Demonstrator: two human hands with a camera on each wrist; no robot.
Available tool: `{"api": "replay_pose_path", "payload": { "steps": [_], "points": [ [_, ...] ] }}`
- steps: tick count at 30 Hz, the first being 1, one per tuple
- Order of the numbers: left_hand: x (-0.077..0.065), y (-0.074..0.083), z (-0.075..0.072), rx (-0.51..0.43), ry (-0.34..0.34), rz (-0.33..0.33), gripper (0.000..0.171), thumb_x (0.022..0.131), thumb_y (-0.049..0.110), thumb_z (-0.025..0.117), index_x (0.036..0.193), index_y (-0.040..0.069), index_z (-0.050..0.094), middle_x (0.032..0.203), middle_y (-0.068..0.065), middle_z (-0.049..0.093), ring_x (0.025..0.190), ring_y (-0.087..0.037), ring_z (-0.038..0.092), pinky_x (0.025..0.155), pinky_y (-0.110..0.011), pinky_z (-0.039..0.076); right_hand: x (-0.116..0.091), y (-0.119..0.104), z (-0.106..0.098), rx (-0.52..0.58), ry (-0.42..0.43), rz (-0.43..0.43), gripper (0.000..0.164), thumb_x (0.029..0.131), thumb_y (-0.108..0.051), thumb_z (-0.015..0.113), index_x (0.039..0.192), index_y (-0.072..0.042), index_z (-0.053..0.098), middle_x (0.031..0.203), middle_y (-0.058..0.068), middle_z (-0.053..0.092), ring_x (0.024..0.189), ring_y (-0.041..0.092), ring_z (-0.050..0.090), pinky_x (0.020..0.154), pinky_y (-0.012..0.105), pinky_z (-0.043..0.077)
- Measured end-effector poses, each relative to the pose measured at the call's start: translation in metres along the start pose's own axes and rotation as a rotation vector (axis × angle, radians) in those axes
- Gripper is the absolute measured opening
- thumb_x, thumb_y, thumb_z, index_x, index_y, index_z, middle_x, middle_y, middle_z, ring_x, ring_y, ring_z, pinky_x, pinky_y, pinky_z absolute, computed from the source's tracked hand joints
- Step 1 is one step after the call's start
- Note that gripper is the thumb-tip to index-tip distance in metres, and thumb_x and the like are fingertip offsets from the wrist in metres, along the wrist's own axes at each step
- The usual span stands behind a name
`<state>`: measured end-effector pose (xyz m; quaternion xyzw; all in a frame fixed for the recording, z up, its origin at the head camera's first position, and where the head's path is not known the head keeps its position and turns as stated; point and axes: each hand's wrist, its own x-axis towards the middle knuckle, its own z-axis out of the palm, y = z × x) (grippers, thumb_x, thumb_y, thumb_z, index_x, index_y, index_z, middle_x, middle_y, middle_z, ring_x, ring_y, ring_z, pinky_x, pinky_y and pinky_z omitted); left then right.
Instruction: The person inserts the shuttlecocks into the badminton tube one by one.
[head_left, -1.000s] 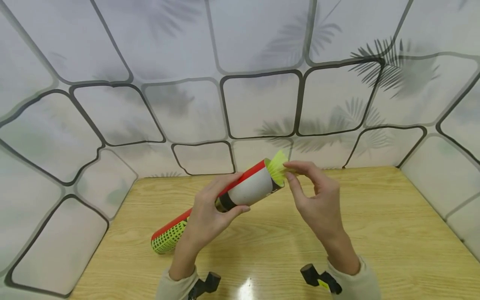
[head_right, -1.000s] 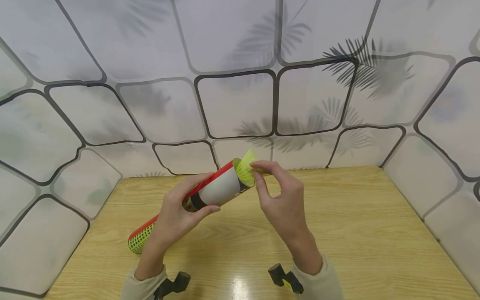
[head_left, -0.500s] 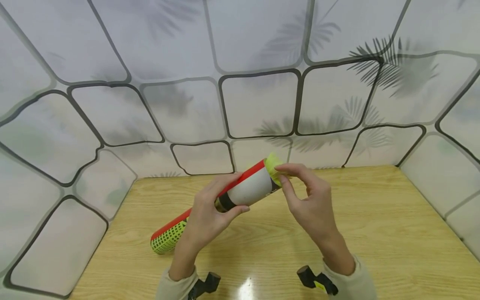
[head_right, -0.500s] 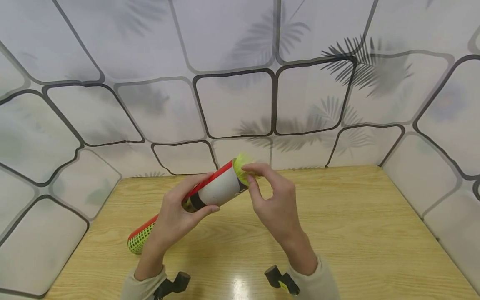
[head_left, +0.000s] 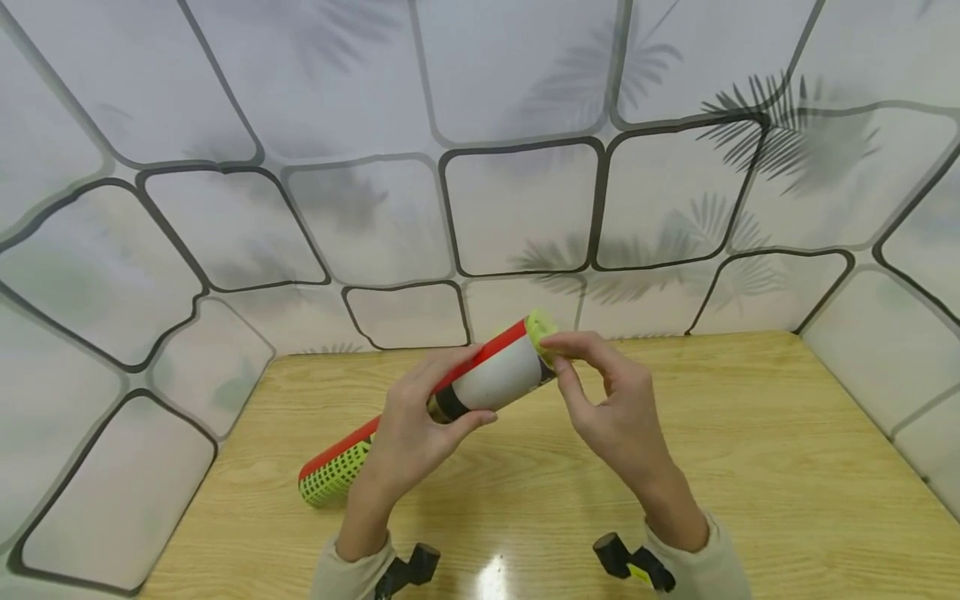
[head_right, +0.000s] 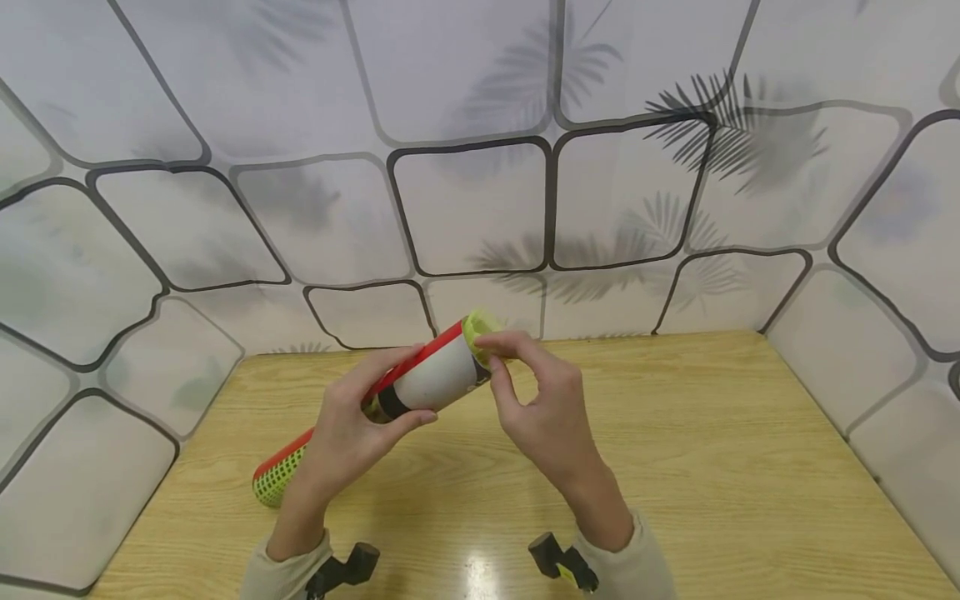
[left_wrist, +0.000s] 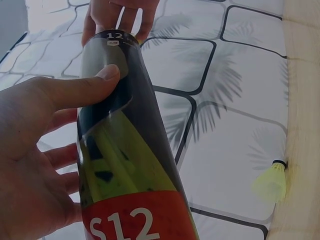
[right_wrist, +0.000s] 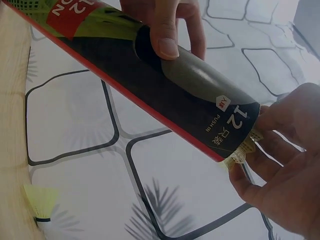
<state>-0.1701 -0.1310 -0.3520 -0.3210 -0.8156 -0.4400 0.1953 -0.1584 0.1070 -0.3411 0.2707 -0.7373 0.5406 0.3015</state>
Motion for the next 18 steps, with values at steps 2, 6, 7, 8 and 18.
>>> {"api": "replay_pose_path", "payload": {
  "steps": [2, 6, 7, 8, 18],
  "points": [
    [0.0002, -0.0004, -0.0001, 0.002, -0.002, 0.003, 0.073, 0.077, 0.013, 0.092, 0.143, 0.016, 0.060, 0.137, 0.001, 0.063, 0.122, -0.019, 0.061, 0.095, -0.043, 0.054, 0.0000, 0.0010, -0.0026, 0.015, -0.040, -0.006, 0.029, 0.092, 0.016, 0.064, 0.113, -0.002, 0.072, 0.112, 0.007, 0.072, 0.109, 0.021, 0.068, 0.094, 0.027, 0.053],
    [0.0004, 0.0000, -0.0003, -0.001, -0.001, 0.008, 0.073, 0.076, 0.012, 0.092, 0.143, 0.016, 0.061, 0.137, 0.001, 0.063, 0.122, -0.019, 0.061, 0.095, -0.043, 0.054, 0.0000, 0.0008, -0.0061, 0.051, -0.101, 0.003, 0.030, 0.093, 0.015, 0.063, 0.116, -0.003, 0.071, 0.115, 0.007, 0.071, 0.111, 0.022, 0.068, 0.096, 0.029, 0.053],
    [0.0002, 0.0002, -0.0004, 0.000, 0.002, 0.008, 0.074, 0.076, 0.012, 0.093, 0.142, 0.016, 0.061, 0.137, 0.000, 0.063, 0.122, -0.019, 0.061, 0.095, -0.043, 0.054, 0.0001, 0.0004, -0.0063, 0.058, -0.111, 0.004, 0.030, 0.093, 0.015, 0.063, 0.117, -0.003, 0.070, 0.115, 0.007, 0.070, 0.111, 0.022, 0.068, 0.096, 0.029, 0.053],
    [0.0001, 0.0004, -0.0005, 0.002, 0.005, 0.008, 0.074, 0.076, 0.012, 0.093, 0.142, 0.016, 0.061, 0.137, 0.000, 0.063, 0.122, -0.019, 0.061, 0.094, -0.043, 0.054, 0.0002, 0.0000, -0.0064, 0.061, -0.120, 0.007, 0.030, 0.093, 0.014, 0.064, 0.118, -0.003, 0.069, 0.116, 0.007, 0.070, 0.111, 0.021, 0.068, 0.096, 0.029, 0.053],
    [-0.0001, 0.0006, -0.0008, 0.006, 0.007, -0.002, 0.073, 0.075, 0.013, 0.093, 0.141, 0.015, 0.062, 0.135, 0.000, 0.064, 0.121, -0.019, 0.062, 0.094, -0.043, 0.054, -0.0010, 0.0026, -0.0032, 0.041, -0.118, -0.026, 0.030, 0.091, 0.013, 0.068, 0.117, -0.002, 0.065, 0.114, 0.005, 0.070, 0.105, 0.021, 0.071, 0.090, 0.026, 0.055]
  ]
}}
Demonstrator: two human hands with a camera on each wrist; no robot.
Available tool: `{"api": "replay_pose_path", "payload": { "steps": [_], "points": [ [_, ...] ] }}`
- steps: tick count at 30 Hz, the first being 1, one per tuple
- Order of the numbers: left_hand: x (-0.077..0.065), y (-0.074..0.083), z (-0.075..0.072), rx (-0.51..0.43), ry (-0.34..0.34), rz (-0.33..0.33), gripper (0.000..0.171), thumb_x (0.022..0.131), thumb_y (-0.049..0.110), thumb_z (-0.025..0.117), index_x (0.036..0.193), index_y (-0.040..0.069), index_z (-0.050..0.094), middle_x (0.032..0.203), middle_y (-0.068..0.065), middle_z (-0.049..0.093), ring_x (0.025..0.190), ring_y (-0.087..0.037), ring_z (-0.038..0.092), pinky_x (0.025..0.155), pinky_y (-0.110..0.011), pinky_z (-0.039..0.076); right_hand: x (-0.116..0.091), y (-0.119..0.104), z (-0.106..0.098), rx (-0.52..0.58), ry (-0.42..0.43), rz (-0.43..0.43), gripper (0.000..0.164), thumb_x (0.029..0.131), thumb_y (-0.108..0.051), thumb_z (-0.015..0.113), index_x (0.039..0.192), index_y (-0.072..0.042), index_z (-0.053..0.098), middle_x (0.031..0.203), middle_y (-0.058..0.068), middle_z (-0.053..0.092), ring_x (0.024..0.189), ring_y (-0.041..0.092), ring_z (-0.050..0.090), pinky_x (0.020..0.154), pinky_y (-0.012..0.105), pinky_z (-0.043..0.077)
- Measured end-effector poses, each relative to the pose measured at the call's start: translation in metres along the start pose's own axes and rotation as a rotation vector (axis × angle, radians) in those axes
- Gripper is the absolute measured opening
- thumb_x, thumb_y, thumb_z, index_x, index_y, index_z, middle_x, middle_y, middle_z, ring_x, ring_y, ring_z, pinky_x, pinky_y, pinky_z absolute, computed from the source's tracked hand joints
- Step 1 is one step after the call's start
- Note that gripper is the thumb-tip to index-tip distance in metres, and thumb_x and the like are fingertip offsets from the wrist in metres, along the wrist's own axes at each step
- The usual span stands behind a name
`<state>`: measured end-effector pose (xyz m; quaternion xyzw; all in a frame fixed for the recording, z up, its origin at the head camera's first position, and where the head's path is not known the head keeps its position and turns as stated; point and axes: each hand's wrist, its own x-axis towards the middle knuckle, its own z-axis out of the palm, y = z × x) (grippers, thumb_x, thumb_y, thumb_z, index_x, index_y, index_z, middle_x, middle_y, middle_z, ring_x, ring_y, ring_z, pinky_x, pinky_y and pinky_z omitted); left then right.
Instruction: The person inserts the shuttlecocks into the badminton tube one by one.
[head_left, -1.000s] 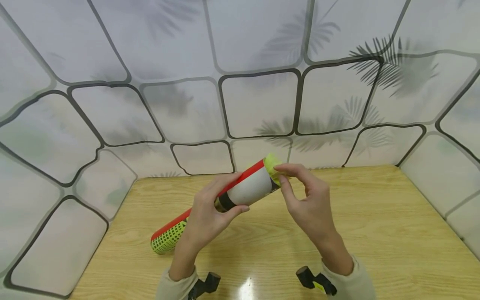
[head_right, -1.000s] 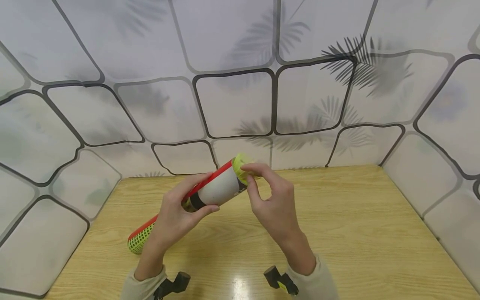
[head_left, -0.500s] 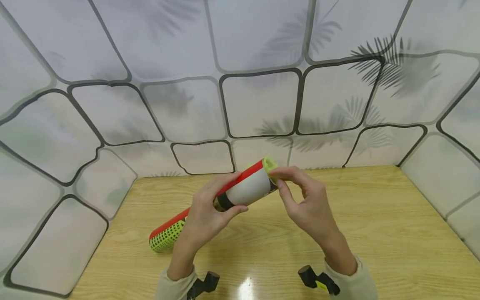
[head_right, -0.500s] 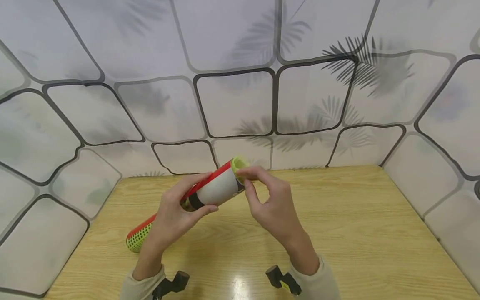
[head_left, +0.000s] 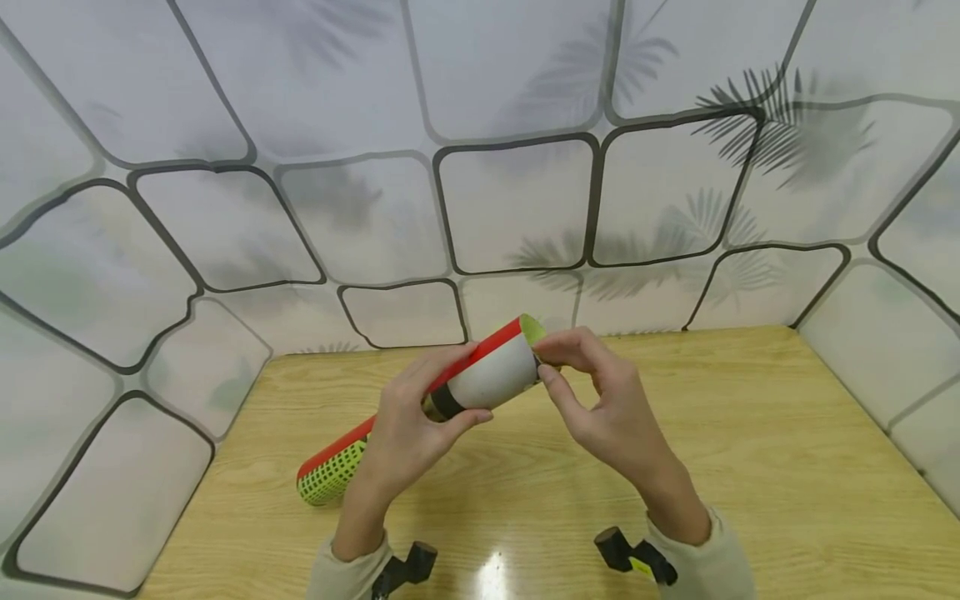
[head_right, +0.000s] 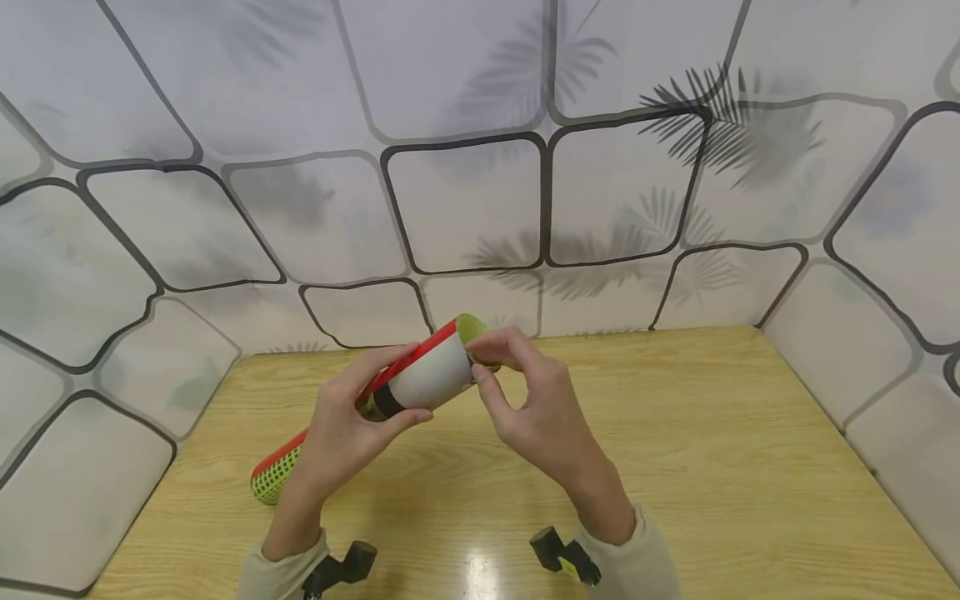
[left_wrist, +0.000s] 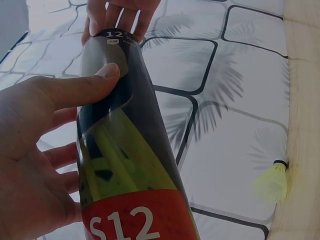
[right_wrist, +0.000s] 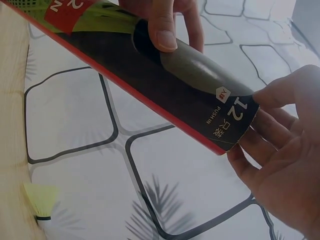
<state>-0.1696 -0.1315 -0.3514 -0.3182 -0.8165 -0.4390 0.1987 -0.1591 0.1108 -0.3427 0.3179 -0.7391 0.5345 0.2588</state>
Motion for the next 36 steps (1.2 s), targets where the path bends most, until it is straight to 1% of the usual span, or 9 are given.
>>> {"api": "replay_pose_path", "payload": {
  "steps": [5, 9, 13, 17, 23, 25, 28, 33, 36],
  "points": [
    [0.000, 0.000, -0.001, 0.007, 0.001, 0.009, 0.073, 0.075, 0.013, 0.093, 0.141, 0.014, 0.062, 0.135, -0.001, 0.064, 0.120, -0.020, 0.062, 0.094, -0.043, 0.054, 0.000, 0.002, 0.002, 0.030, -0.022, -0.005, 0.028, 0.093, 0.013, 0.066, 0.117, -0.001, 0.062, 0.114, 0.006, 0.070, 0.106, 0.023, 0.072, 0.091, 0.027, 0.055],
    [0.001, -0.002, -0.003, 0.018, 0.000, 0.018, 0.074, 0.073, 0.011, 0.094, 0.140, 0.014, 0.062, 0.134, -0.001, 0.064, 0.120, -0.019, 0.062, 0.095, -0.043, 0.054, 0.001, 0.004, 0.003, 0.029, -0.048, -0.007, 0.027, 0.094, 0.012, 0.064, 0.117, -0.001, 0.061, 0.115, 0.008, 0.070, 0.108, 0.025, 0.072, 0.093, 0.028, 0.054],
    [0.001, -0.003, -0.004, 0.023, -0.002, 0.019, 0.074, 0.073, 0.011, 0.094, 0.140, 0.014, 0.062, 0.134, 0.000, 0.064, 0.120, -0.018, 0.061, 0.096, -0.043, 0.054, 0.001, 0.007, 0.004, 0.037, -0.068, 0.006, 0.026, 0.095, 0.011, 0.064, 0.117, -0.002, 0.060, 0.117, 0.009, 0.069, 0.109, 0.025, 0.071, 0.094, 0.029, 0.054],
    [0.001, -0.005, -0.004, 0.030, 0.001, 0.012, 0.073, 0.073, 0.012, 0.094, 0.139, 0.014, 0.062, 0.134, -0.001, 0.065, 0.120, -0.020, 0.062, 0.094, -0.043, 0.054, 0.001, 0.009, 0.004, 0.055, -0.069, 0.027, 0.026, 0.095, 0.011, 0.063, 0.118, -0.002, 0.060, 0.119, 0.009, 0.069, 0.111, 0.025, 0.070, 0.094, 0.029, 0.054],
    [0.000, -0.011, -0.005, 0.046, 0.005, -0.013, 0.073, 0.074, 0.013, 0.094, 0.139, 0.014, 0.062, 0.133, -0.001, 0.065, 0.120, -0.019, 0.062, 0.094, -0.043, 0.055, 0.001, 0.009, 0.005, 0.101, -0.054, 0.072, 0.030, 0.096, 0.010, 0.063, 0.123, -0.003, 0.062, 0.123, 0.008, 0.065, 0.119, 0.025, 0.065, 0.099, 0.033, 0.052],
    [-0.001, -0.013, -0.007, 0.047, 0.008, -0.026, 0.073, 0.074, 0.013, 0.094, 0.140, 0.015, 0.062, 0.134, -0.001, 0.064, 0.120, -0.020, 0.062, 0.093, -0.044, 0.055, 0.001, 0.009, 0.004, 0.117, -0.047, 0.076, 0.031, 0.097, 0.011, 0.061, 0.125, -0.003, 0.063, 0.124, 0.008, 0.065, 0.120, 0.026, 0.064, 0.102, 0.036, 0.050],
    [-0.002, -0.016, -0.012, 0.052, 0.017, -0.048, 0.074, 0.075, 0.013, 0.093, 0.141, 0.016, 0.061, 0.135, 0.000, 0.064, 0.119, -0.020, 0.062, 0.091, -0.045, 0.056, 0.002, 0.011, 0.002, 0.125, -0.027, 0.071, 0.032, 0.097, 0.011, 0.060, 0.126, -0.003, 0.063, 0.125, 0.008, 0.067, 0.120, 0.025, 0.064, 0.103, 0.037, 0.049],
    [-0.004, -0.024, -0.021, 0.077, 0.044, -0.087, 0.074, 0.075, 0.012, 0.094, 0.141, 0.016, 0.061, 0.135, -0.002, 0.064, 0.118, -0.021, 0.063, 0.089, -0.045, 0.056, 0.003, 0.020, 0.000, 0.091, 0.008, 0.065, 0.032, 0.097, 0.011, 0.060, 0.128, 0.000, 0.062, 0.123, 0.011, 0.068, 0.115, 0.025, 0.066, 0.101, 0.033, 0.050],
    [-0.005, -0.030, -0.026, 0.098, 0.061, -0.116, 0.073, 0.075, 0.013, 0.094, 0.141, 0.015, 0.062, 0.134, -0.003, 0.065, 0.117, -0.022, 0.063, 0.087, -0.045, 0.056, 0.003, 0.030, 0.002, 0.047, 0.016, 0.088, 0.033, 0.098, 0.008, 0.061, 0.130, -0.002, 0.062, 0.121, 0.011, 0.070, 0.113, 0.023, 0.067, 0.099, 0.030, 0.050]
  ]
}}
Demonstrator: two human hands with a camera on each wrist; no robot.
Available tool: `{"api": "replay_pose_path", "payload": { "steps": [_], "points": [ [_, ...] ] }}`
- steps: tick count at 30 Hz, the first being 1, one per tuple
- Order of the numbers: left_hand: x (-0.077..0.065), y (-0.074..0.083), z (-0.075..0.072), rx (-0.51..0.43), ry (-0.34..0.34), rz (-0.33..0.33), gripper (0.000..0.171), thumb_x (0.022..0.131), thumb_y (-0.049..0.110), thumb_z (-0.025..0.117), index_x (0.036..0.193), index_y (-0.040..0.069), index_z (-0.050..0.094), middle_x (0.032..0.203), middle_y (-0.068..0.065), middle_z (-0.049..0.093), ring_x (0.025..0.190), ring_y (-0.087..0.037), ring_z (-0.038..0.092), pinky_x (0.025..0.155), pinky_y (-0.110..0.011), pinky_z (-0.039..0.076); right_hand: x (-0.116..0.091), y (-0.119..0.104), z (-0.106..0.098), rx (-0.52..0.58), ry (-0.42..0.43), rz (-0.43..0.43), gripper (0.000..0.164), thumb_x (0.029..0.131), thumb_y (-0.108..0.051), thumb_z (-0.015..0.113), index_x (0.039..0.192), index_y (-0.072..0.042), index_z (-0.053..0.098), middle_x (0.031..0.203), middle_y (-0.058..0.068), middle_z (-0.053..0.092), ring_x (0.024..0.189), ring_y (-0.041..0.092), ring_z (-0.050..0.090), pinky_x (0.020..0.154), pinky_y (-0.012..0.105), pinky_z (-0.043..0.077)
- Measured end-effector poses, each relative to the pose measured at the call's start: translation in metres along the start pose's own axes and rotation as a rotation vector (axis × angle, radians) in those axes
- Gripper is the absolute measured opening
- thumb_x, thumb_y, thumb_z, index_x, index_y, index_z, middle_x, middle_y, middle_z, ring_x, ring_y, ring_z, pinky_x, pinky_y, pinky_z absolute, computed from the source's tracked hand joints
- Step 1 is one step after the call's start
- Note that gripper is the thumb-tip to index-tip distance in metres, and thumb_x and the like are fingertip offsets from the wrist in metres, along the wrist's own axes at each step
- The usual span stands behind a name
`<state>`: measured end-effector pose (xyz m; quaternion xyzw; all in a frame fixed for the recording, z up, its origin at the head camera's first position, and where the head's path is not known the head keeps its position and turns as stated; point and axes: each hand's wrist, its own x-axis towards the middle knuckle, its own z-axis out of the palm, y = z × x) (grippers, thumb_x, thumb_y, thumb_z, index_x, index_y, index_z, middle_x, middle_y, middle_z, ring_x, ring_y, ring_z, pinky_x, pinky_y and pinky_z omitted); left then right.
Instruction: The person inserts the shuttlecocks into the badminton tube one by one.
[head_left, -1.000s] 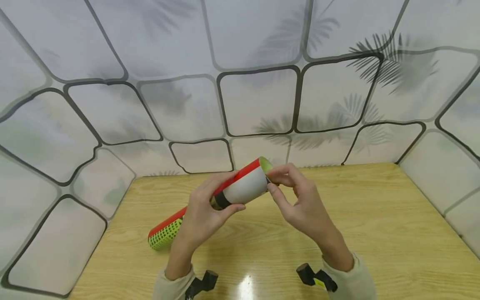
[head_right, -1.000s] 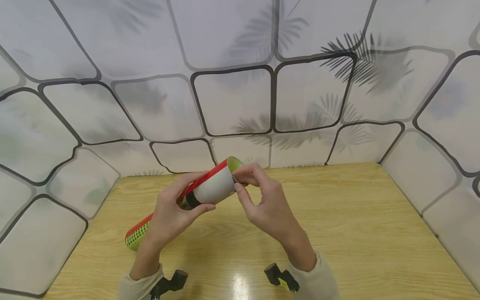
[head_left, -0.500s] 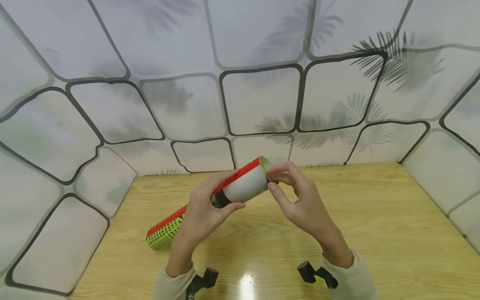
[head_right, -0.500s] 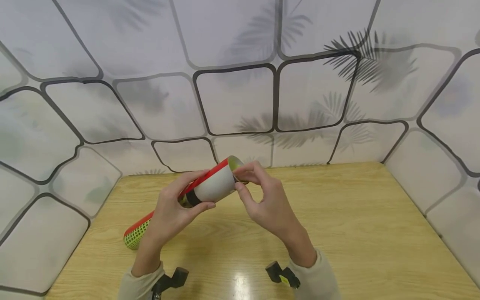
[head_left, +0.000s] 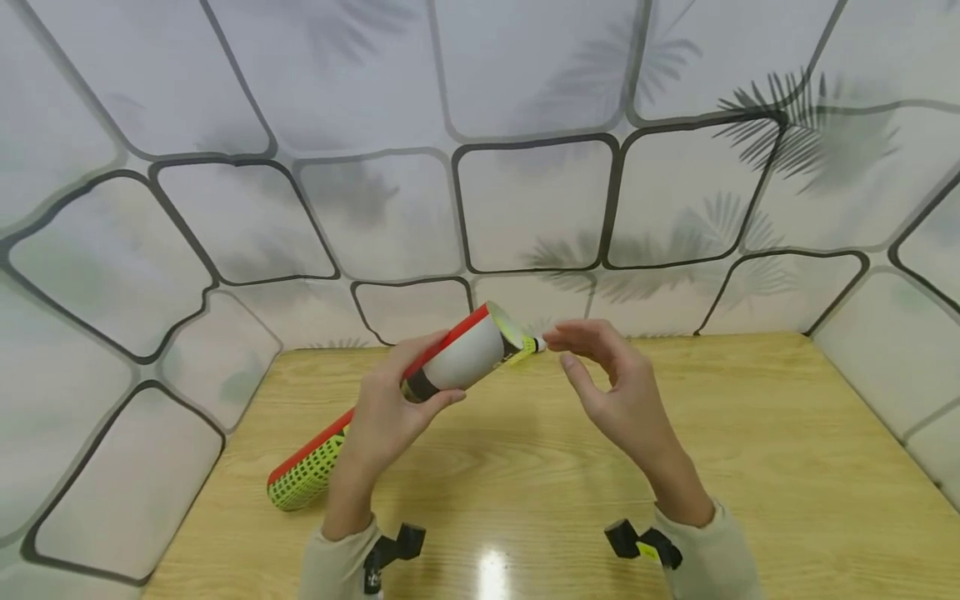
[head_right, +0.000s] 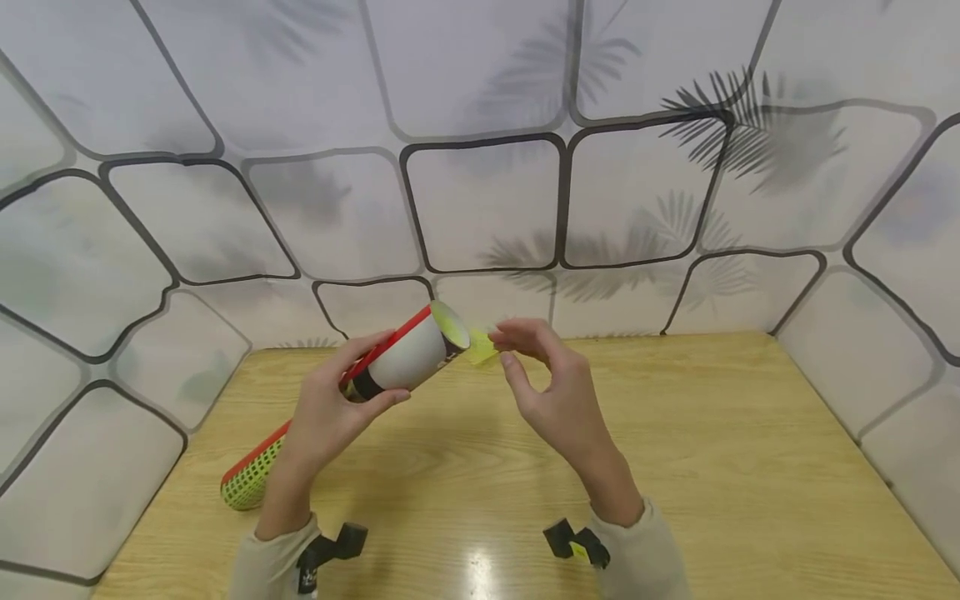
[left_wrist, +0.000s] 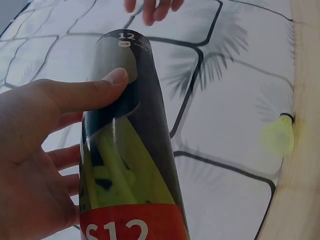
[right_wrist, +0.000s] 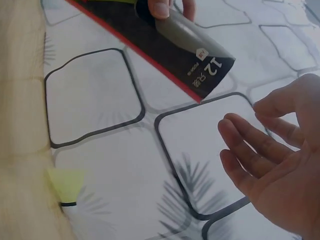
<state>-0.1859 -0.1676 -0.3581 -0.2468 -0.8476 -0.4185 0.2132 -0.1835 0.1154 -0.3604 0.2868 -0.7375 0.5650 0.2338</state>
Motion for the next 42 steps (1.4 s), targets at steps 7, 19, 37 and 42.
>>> {"api": "replay_pose_path", "payload": {
  "steps": [7, 19, 37, 42],
  "points": [
    [0.000, -0.019, -0.007, 0.046, 0.031, -0.045, 0.071, 0.074, 0.010, 0.094, 0.138, 0.009, 0.063, 0.132, -0.009, 0.066, 0.115, -0.026, 0.063, 0.090, -0.047, 0.055, -0.003, 0.034, 0.015, -0.086, 0.009, 0.125, 0.031, 0.100, 0.000, 0.063, 0.131, -0.007, 0.064, 0.115, 0.009, 0.073, 0.107, 0.023, 0.070, 0.093, 0.029, 0.053],
    [-0.004, -0.040, -0.012, 0.079, 0.042, -0.102, 0.070, 0.074, 0.010, 0.094, 0.137, 0.008, 0.064, 0.130, -0.012, 0.067, 0.114, -0.029, 0.064, 0.090, -0.048, 0.054, 0.006, 0.093, 0.058, -0.147, -0.107, 0.417, 0.043, 0.101, -0.007, 0.059, 0.143, -0.005, 0.056, 0.119, 0.013, 0.073, 0.106, 0.030, 0.070, 0.090, 0.045, 0.056],
    [-0.006, -0.040, -0.018, 0.088, 0.067, -0.124, 0.070, 0.075, 0.013, 0.094, 0.138, 0.011, 0.064, 0.130, -0.011, 0.067, 0.112, -0.029, 0.064, 0.089, -0.050, 0.054, 0.024, 0.131, 0.097, -0.171, -0.208, 0.703, 0.076, 0.101, -0.017, 0.055, 0.164, -0.004, 0.014, 0.139, 0.026, 0.059, 0.124, 0.039, 0.061, 0.089, 0.049, 0.055],
    [-0.003, -0.039, -0.017, 0.086, 0.065, -0.109, 0.070, 0.074, 0.012, 0.094, 0.138, 0.011, 0.064, 0.129, -0.011, 0.067, 0.112, -0.029, 0.064, 0.090, -0.051, 0.055, 0.014, 0.139, 0.082, -0.221, -0.166, 0.714, 0.071, 0.102, -0.018, 0.054, 0.162, 0.000, 0.021, 0.140, 0.029, 0.057, 0.125, 0.040, 0.060, 0.094, 0.051, 0.054]
  ]
}}
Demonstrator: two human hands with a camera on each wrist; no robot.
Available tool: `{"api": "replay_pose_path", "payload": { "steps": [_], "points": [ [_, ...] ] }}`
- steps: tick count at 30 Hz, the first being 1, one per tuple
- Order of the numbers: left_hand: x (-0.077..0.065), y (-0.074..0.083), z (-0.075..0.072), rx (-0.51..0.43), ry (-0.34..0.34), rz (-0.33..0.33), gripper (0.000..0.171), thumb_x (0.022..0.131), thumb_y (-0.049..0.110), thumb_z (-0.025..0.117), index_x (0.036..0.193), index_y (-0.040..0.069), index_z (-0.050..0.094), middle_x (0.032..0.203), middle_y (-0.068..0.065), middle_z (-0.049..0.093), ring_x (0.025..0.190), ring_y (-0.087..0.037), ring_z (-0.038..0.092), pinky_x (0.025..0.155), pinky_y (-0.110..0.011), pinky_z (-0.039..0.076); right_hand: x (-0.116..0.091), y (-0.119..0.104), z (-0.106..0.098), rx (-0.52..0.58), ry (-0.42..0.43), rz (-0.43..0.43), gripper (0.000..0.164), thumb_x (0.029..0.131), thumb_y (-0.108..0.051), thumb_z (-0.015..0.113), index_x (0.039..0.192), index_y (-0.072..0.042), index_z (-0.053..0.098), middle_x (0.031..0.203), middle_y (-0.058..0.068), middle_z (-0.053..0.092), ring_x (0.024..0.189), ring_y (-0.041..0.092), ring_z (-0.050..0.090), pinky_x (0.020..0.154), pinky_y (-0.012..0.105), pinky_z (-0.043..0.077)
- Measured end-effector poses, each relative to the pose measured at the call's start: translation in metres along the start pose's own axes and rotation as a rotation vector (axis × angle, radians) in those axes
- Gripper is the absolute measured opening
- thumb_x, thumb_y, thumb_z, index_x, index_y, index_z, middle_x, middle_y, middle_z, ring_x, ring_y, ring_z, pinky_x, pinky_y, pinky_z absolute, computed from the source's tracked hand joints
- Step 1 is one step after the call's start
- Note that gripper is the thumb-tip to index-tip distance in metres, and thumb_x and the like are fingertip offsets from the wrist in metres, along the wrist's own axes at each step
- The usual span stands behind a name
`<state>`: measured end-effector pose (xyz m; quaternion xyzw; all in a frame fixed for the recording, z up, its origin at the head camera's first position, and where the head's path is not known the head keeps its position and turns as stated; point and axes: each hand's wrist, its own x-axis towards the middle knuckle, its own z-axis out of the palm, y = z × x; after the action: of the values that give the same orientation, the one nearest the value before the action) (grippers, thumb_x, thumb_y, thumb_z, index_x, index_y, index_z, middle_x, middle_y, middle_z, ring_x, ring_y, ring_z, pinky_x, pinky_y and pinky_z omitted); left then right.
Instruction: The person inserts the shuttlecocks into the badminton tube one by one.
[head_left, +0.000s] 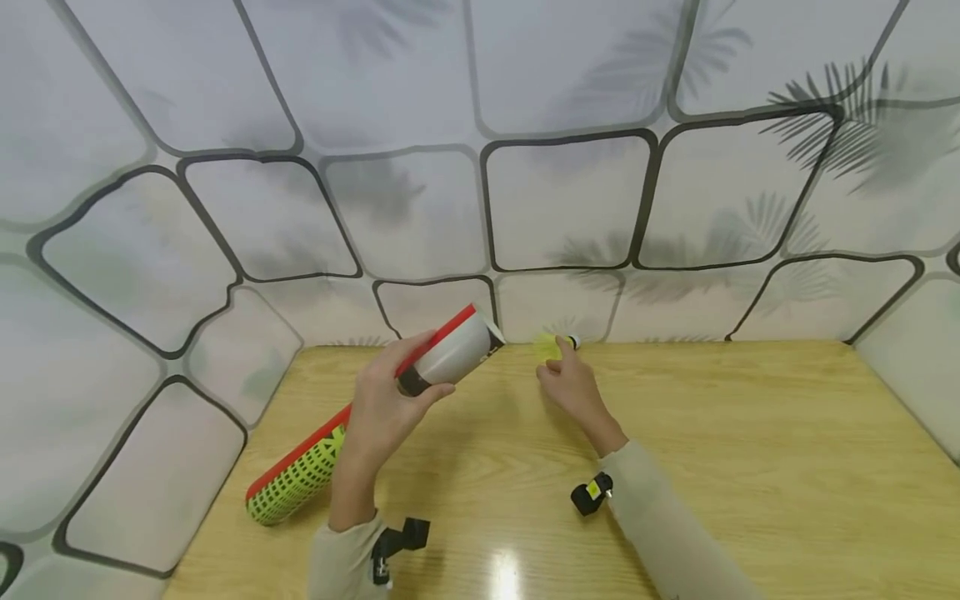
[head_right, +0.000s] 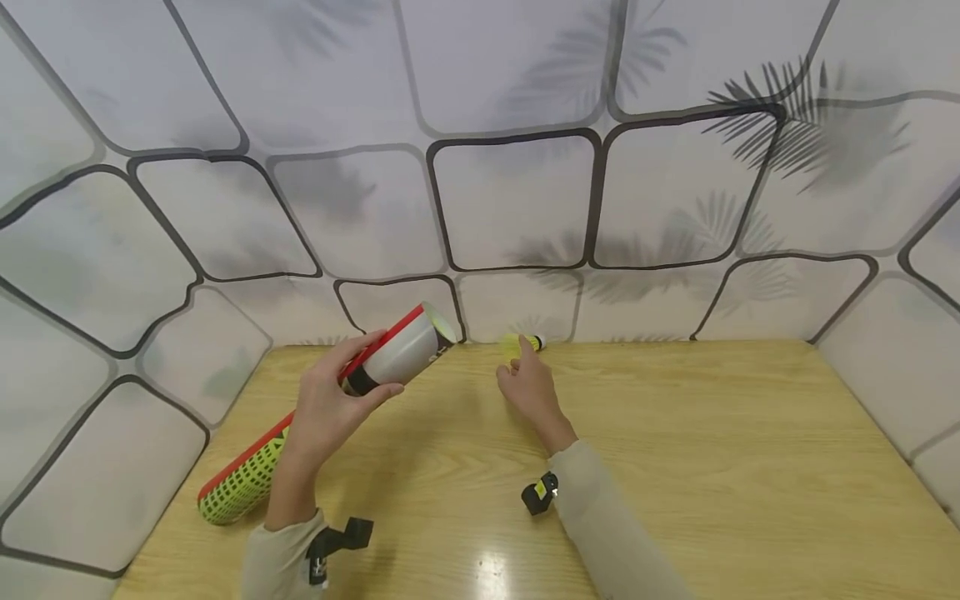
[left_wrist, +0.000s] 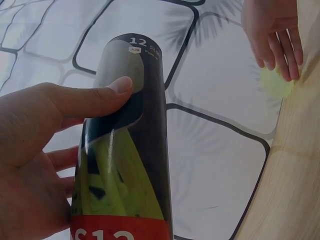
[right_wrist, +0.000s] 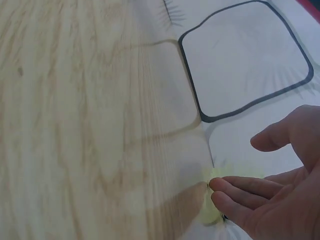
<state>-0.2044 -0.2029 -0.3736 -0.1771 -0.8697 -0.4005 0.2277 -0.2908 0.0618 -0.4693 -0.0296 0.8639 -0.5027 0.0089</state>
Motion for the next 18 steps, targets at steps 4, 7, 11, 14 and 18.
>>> {"api": "replay_pose_path", "payload": {
  "steps": [4, 7, 11, 14, 18],
  "points": [
    [-0.001, 0.003, 0.001, -0.007, 0.006, 0.005, 0.071, 0.073, 0.011, 0.094, 0.138, 0.011, 0.064, 0.129, -0.011, 0.067, 0.113, -0.029, 0.064, 0.091, -0.050, 0.054, -0.008, 0.007, -0.013, 0.002, 0.061, 0.007, 0.065, 0.102, -0.019, 0.053, 0.159, 0.001, 0.030, 0.139, 0.030, 0.057, 0.123, 0.039, 0.062, 0.098, 0.052, 0.052],
    [-0.002, 0.004, 0.001, -0.011, 0.007, 0.001, 0.071, 0.073, 0.011, 0.095, 0.138, 0.011, 0.064, 0.130, -0.010, 0.067, 0.114, -0.028, 0.064, 0.091, -0.050, 0.054, -0.014, 0.012, -0.022, 0.031, 0.121, 0.025, 0.060, 0.101, -0.018, 0.053, 0.155, 0.004, 0.038, 0.140, 0.031, 0.056, 0.123, 0.040, 0.062, 0.099, 0.051, 0.051],
    [-0.004, 0.006, 0.001, -0.016, 0.009, 0.004, 0.072, 0.072, 0.010, 0.095, 0.138, 0.010, 0.064, 0.131, -0.011, 0.066, 0.114, -0.029, 0.064, 0.091, -0.050, 0.054, -0.018, 0.017, -0.031, 0.072, 0.226, 0.053, 0.051, 0.099, -0.014, 0.055, 0.146, 0.007, 0.051, 0.136, 0.028, 0.061, 0.120, 0.040, 0.064, 0.099, 0.048, 0.052],
    [-0.004, 0.007, 0.001, -0.015, 0.009, 0.009, 0.072, 0.072, 0.010, 0.095, 0.138, 0.010, 0.064, 0.131, -0.011, 0.066, 0.114, -0.029, 0.064, 0.091, -0.051, 0.054, -0.019, 0.020, -0.035, 0.087, 0.305, 0.062, 0.044, 0.099, -0.015, 0.060, 0.137, 0.006, 0.060, 0.128, 0.024, 0.067, 0.114, 0.038, 0.068, 0.094, 0.048, 0.055],
    [-0.004, 0.008, 0.002, -0.014, -0.002, 0.003, 0.071, 0.073, 0.011, 0.095, 0.138, 0.010, 0.064, 0.130, -0.010, 0.066, 0.115, -0.028, 0.064, 0.092, -0.050, 0.054, -0.023, 0.023, -0.040, 0.083, 0.387, 0.064, 0.034, 0.097, -0.019, 0.069, 0.123, 0.003, 0.069, 0.118, 0.023, 0.071, 0.103, 0.037, 0.071, 0.084, 0.045, 0.058]
  ]
}}
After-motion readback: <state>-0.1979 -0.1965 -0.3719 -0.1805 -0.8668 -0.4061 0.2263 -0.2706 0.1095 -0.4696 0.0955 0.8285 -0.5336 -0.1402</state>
